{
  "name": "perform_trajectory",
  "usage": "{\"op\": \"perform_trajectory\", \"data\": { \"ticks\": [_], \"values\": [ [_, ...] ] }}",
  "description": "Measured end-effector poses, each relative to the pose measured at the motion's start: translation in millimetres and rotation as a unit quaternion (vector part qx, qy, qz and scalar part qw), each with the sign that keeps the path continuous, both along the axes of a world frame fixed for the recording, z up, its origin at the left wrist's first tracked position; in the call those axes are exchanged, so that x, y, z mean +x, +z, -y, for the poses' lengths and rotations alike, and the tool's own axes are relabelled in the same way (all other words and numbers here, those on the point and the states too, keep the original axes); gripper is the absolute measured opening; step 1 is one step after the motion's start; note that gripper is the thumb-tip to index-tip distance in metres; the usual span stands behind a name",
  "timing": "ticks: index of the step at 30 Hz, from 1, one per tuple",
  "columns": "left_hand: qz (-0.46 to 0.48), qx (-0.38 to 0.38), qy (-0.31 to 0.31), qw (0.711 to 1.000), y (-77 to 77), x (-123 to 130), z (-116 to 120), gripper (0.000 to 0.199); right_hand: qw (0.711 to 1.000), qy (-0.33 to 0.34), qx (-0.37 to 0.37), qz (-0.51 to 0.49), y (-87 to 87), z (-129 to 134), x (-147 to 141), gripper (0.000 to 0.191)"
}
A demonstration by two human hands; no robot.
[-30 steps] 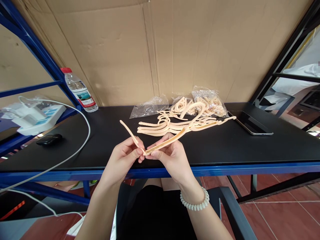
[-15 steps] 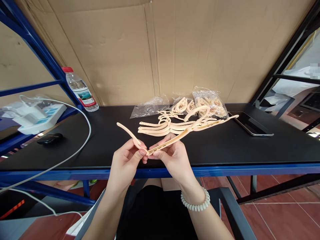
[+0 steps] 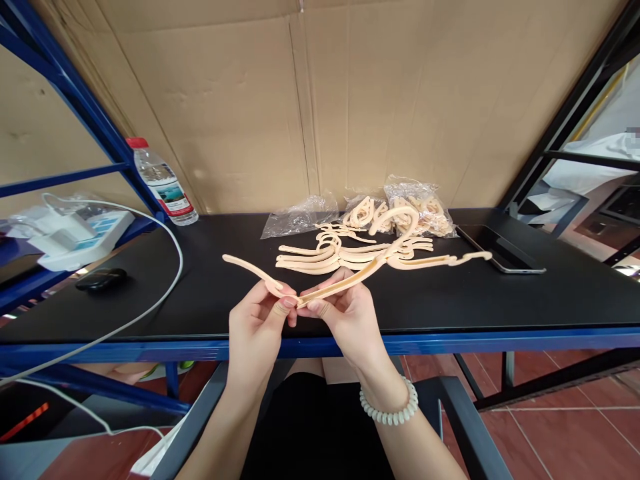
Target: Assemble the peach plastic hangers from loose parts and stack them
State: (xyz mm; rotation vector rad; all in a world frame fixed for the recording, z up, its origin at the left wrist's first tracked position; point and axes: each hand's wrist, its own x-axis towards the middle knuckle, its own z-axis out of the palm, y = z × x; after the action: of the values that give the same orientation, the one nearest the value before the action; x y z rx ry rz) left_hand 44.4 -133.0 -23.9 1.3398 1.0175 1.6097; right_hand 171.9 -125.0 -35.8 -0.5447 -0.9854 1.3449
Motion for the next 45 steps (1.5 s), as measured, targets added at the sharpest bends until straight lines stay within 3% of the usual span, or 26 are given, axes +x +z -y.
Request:
{"op": "perform_trajectory", "data": {
  "ticks": [3, 10, 15, 20, 22, 26, 29, 31, 34, 36, 42, 45],
  "values": [
    [-0.003, 0.000, -0.008, 1.000, -0.3, 1, -1, 0.007, 1.000, -0.023, -0.002, -0.016, -0.5, 0, -3, 0.027],
    [-0.018, 0.014, 0.074, 0.997, -2.8, 7, 4, 0.005, 0.997, -0.070, 0.001, -0.034, 0.6, 1, -8, 0.027],
    [-0.026, -0.005, 0.044, 0.999, -1.8, 1, 4, 0.006, 0.996, -0.075, -0.044, -0.033, 1.0, 0, -8, 0.034],
    [-0.044, -0.032, 0.014, 0.998, 2.8, -7, -4, 0.015, 0.996, -0.027, -0.086, -0.012, 6.7, -4, -3, 0.035],
    [-0.023, -0.035, 0.030, 0.999, 4.8, -9, -9, 0.035, 0.994, 0.007, -0.102, -0.024, 10.4, -3, 4, 0.038],
    [0.013, -0.044, 0.055, 0.997, 7.7, -12, -14, 0.098, 0.988, 0.067, -0.132, -0.048, 14.5, 5, 25, 0.042],
    [0.002, -0.020, 0.054, 0.998, 8.6, -15, -14, 0.114, 0.987, 0.081, -0.134, -0.046, 13.4, 14, 42, 0.038],
    [-0.029, -0.016, 0.043, 0.999, 8.5, -17, -13, 0.099, 0.985, 0.091, -0.140, -0.046, 11.7, 19, 50, 0.039],
    [-0.087, -0.032, 0.027, 0.995, 6.8, -21, -13, 0.055, 0.983, 0.093, -0.150, -0.057, 9.2, 23, 57, 0.040],
    [-0.108, -0.036, 0.025, 0.993, 5.0, -23, -13, 0.040, 0.982, 0.088, -0.156, -0.063, 8.1, 26, 59, 0.039],
    [-0.161, -0.024, 0.070, 0.984, 1.7, -34, -12, 0.038, 0.985, 0.073, -0.156, -0.031, 6.5, 43, 57, 0.042],
    [-0.253, -0.008, 0.107, 0.961, 2.4, -45, -10, 0.039, 0.992, -0.008, -0.092, 0.085, 4.8, 51, 62, 0.035]
  ]
}}
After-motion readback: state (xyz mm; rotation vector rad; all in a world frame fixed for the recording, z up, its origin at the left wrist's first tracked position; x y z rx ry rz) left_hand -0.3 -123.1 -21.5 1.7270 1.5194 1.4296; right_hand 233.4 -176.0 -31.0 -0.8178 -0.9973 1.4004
